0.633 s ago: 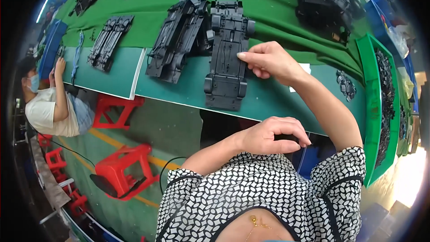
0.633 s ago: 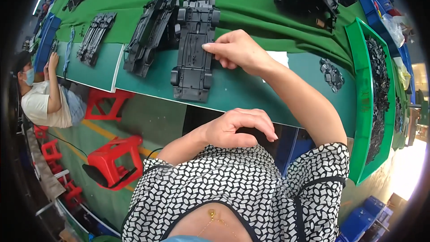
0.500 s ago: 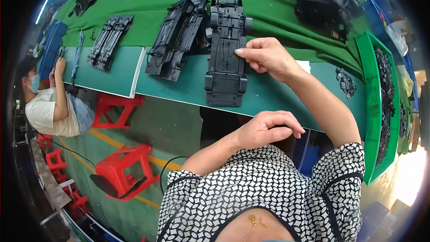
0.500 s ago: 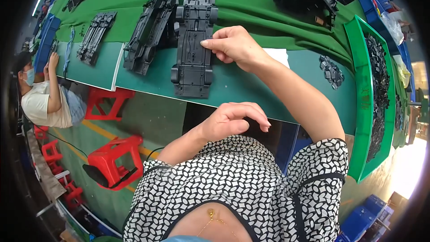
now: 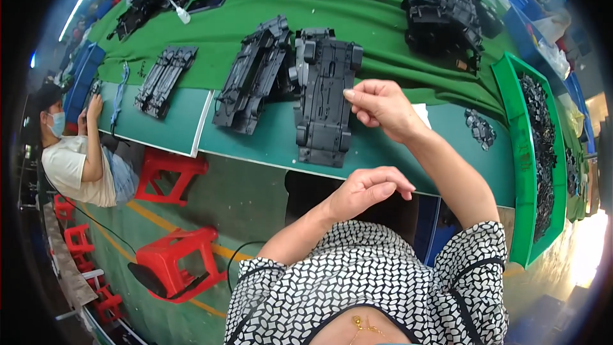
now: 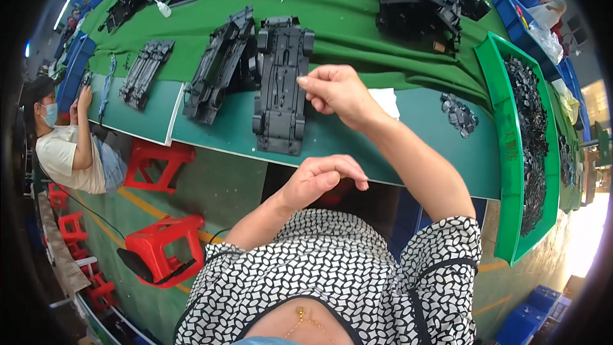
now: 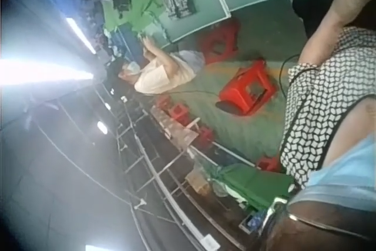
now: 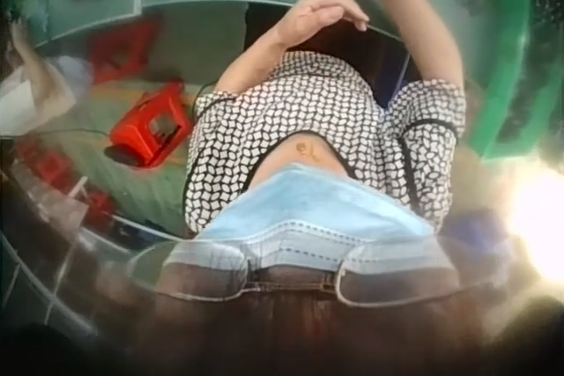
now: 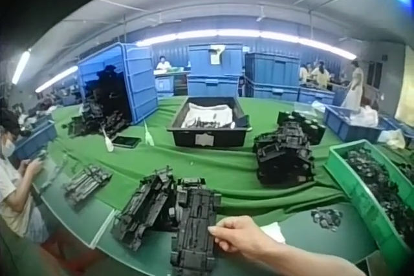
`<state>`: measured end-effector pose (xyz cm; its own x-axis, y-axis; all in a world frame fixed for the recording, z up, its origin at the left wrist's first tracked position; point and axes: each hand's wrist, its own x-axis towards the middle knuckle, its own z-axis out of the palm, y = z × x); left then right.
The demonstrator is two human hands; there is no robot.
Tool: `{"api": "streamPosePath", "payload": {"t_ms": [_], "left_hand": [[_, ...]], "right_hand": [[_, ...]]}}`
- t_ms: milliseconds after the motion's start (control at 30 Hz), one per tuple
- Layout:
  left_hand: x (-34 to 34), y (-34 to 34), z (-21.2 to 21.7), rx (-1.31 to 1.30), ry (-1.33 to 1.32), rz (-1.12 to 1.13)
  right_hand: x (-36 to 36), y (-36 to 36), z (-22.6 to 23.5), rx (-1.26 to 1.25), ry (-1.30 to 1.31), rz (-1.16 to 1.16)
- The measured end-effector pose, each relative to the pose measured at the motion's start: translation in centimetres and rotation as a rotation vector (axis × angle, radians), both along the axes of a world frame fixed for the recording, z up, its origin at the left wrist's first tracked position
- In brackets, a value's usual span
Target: Attaching small plastic components and adhesive pads to toy car chassis bases on an assembly line.
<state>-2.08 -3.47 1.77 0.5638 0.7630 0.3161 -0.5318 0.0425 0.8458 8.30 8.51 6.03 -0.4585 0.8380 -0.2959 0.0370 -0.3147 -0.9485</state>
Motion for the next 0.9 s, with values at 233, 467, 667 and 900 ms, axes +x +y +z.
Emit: {"api": "streamPosePath", "payload": {"t_ms": [233,467,667,900], "left_hand": [[0.5,-0.9,0.0,-0.045,-0.005,-0.006],[0.6,-0.1,1.7,-0.676,-0.674,-0.115],[0.5,2.7,3.4,-0.669,-0.566,-0.017],[0.9,3.3,3.5,-0.739,-0.485,0.046]], "right_hand": [[1.9,-2.4,2.4,0.177,-0.021,-0.124],[6.3,-3.3,4.8,1.906,-0.323,-0.138],[8.6,-3.0,3.8,1.974,-0.44,-0.051],[10.0,-4.1,3.1,1.903,-0.511,-0.047]]}}
